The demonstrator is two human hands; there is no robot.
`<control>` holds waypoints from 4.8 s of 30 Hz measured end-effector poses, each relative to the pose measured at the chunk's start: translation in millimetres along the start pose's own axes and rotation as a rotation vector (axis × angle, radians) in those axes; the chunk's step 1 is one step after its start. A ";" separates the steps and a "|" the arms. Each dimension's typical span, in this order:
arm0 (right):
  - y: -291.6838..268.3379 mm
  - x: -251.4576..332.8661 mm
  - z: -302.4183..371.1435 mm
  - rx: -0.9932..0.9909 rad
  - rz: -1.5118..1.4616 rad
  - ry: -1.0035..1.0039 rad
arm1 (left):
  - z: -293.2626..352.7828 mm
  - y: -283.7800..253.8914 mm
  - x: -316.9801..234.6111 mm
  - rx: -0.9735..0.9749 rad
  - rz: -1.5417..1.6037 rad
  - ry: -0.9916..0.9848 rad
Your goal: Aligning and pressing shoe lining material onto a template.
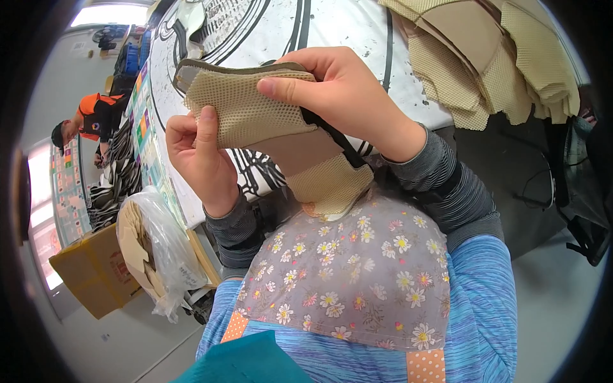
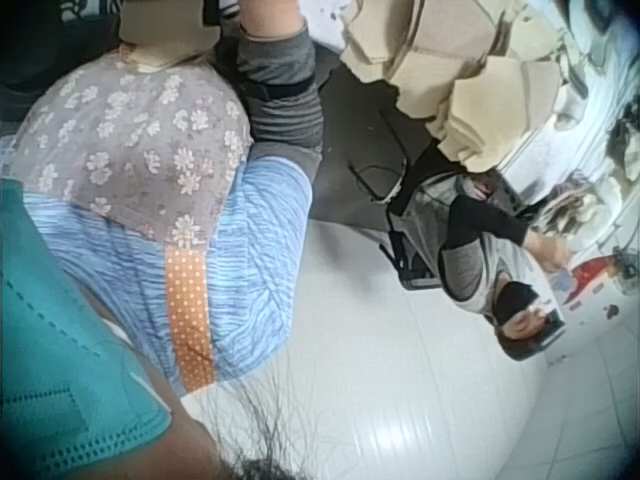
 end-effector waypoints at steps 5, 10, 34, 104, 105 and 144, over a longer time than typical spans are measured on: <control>10.9 28.6 -7.0 0.025 0.180 -0.039 | 0.4 10.9 -6.5 -0.063 0.095 -0.036; 9.8 41.0 -4.8 0.057 0.313 0.004 | 1.7 19.5 -9.5 -0.012 0.219 -0.061; -1.1 76.4 2.7 -0.039 0.121 -0.246 | 0.0 56.4 27.5 0.116 0.395 -0.259; -4.7 54.2 -8.4 0.059 0.405 -0.104 | -24.0 62.6 11.5 0.316 0.374 -0.237; -5.5 54.8 -9.5 0.039 0.454 -0.106 | -26.2 63.0 11.6 0.316 0.374 -0.237; -8.3 8.4 -3.6 -0.097 -0.226 0.052 | -35.5 46.4 10.5 0.117 0.166 -0.175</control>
Point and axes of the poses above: each hand's wrist, its own z-axis away from the middle knuckle, its own y-axis out of the palm, x = y × z, the point moved 10 cm from there along -z, towards the middle knuckle, and after that the axes turned 7 degrees about y, right-handed, at the moved point
